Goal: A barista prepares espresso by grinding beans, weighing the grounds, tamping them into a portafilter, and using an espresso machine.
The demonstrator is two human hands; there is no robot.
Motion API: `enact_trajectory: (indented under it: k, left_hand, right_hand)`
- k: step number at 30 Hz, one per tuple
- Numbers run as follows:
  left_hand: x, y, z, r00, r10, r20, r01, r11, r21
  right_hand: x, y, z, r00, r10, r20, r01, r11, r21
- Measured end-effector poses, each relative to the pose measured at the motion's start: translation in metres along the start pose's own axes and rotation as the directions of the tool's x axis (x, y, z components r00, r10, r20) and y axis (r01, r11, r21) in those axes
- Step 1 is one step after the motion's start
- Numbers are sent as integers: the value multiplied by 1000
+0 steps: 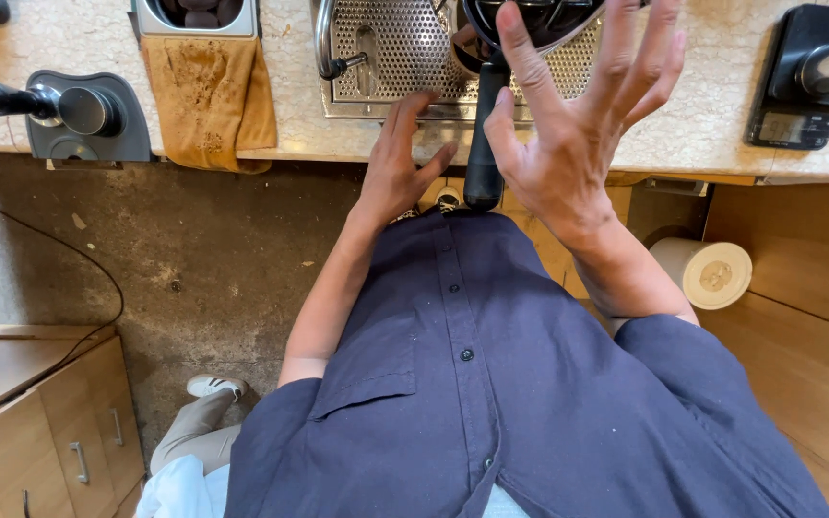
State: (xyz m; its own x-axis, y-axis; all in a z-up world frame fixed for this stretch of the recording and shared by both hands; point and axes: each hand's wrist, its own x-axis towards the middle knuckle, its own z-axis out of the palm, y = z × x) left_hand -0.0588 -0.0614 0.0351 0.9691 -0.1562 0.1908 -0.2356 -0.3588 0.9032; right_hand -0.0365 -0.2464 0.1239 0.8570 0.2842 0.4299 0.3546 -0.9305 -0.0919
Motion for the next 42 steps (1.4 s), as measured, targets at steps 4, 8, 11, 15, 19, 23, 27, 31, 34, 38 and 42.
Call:
enact_trajectory:
  k: [4,8,11,15,19,23,27,31,34,38,42]
  left_hand:
    - [29,-22,36,984,8,-178,-2,999,35]
    - [52,-11,47,943,140,-300,-130,990,51]
    - [64,-9,55,935,114,-337,-109,993,34]
    - [55,-1,63,940,13,-342,-71,985,-158]
    - [10,-20,67,925,59,-376,-42,998,53]
    - [-52,-8,62,901,132,-414,-89,989,122]
    - [-97,-21,75,957,287,-38,-286,958,36]
    - [-117,-35,12,941,337,-18,-305,873,380]
    - [-150,-57,-45,967,212,-140,-106,838,536]
    - [-231,-109,-119,929,116,-353,156,739,656]
    - [-297,-133,-165,915,-234,-328,359,843,400]
  right_hand:
    - [7,-4,-7,982,-187,-32,175,958,-227]
    - [6,7,-28,978,-208,22,207,977,61]
    - [-18,27,-19,996,-26,-86,58,919,389]
    - [-55,36,-6,958,277,-80,-139,688,713]
    - [-100,41,21,987,158,35,-128,634,762]
    - [-151,20,80,620,-32,784,-775,128,619]
    - [-143,-48,98,374,-178,910,-835,-491,247]
    - [-136,-121,105,353,-364,862,-880,-443,174]
    - [-126,-175,113,327,-517,791,-899,-428,91]
    - [-124,-249,129,253,-676,692,-957,-278,78]
    - [-103,-297,111,345,-603,720,-923,-77,378]
